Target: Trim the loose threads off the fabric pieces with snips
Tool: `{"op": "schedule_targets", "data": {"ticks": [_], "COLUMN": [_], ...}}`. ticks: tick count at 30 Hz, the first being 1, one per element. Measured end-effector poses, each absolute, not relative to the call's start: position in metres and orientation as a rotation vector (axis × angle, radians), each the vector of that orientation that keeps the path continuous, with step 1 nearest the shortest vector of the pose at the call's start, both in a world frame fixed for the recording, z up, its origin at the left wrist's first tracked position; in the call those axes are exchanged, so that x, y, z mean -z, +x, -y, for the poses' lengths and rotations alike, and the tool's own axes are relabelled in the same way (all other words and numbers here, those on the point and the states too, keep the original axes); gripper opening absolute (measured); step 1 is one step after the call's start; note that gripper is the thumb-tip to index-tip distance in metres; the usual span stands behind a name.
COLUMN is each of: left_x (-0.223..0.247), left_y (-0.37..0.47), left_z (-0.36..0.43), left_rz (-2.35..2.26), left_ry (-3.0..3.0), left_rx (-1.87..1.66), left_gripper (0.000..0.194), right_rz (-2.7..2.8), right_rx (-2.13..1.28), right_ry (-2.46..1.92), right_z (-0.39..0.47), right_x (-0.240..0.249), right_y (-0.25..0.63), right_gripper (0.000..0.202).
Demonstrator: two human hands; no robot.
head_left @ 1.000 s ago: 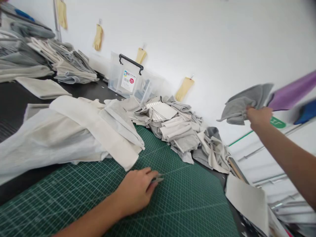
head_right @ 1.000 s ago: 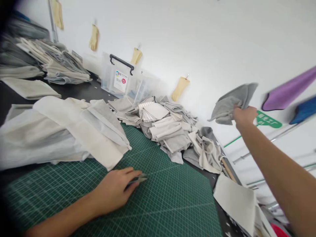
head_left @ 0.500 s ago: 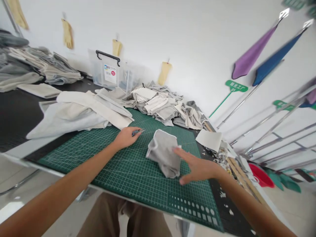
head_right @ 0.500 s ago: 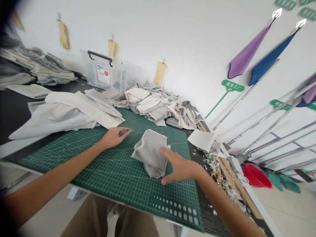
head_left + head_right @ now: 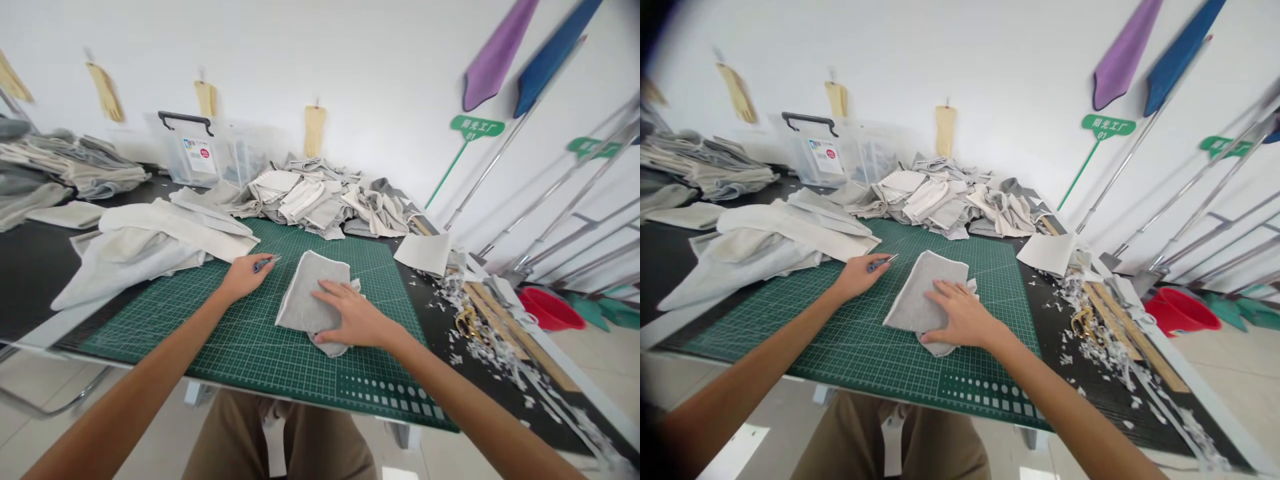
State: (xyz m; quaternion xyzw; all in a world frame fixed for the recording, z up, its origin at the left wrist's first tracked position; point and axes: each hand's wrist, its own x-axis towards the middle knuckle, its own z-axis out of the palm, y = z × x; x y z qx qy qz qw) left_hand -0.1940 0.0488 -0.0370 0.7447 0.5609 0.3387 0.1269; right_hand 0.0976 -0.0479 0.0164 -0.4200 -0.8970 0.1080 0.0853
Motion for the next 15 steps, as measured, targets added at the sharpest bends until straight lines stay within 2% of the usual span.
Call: {"op": "schedule_targets", "data": {"ticks": [4, 5, 10, 15], "left_x": [0.039, 0.039, 0.040, 0.041], "left_y": [-0.194, -0.194, -0.197, -0.208], "left_z": [-0.050, -0.050, -0.054, -0.064], "left_rz": [-1.616, -1.604, -1.563, -1.604], "left_ry": [2.136, 2.124, 1.981, 1.624], "left_rx": [-0.991, -1.002, -1.145, -1.400], "left_gripper": [0.041, 0.040, 0.036, 0.043], "right_rz": [2.690, 2.681, 2.310, 1.794], "right_rx": [-0.152, -0.122, -0.029, 0.249], "right_ry": [-1.304, -1.333, -1.538, -1.493], "right_z": [0.046, 0.045, 0.028, -0.005], "right_x": [-0.006, -0.006, -0.025, -0.091], "right_y": [0.087, 0.087, 0.101, 0.114], "right_gripper": [0.046, 0.041, 0.034, 0.030]}}
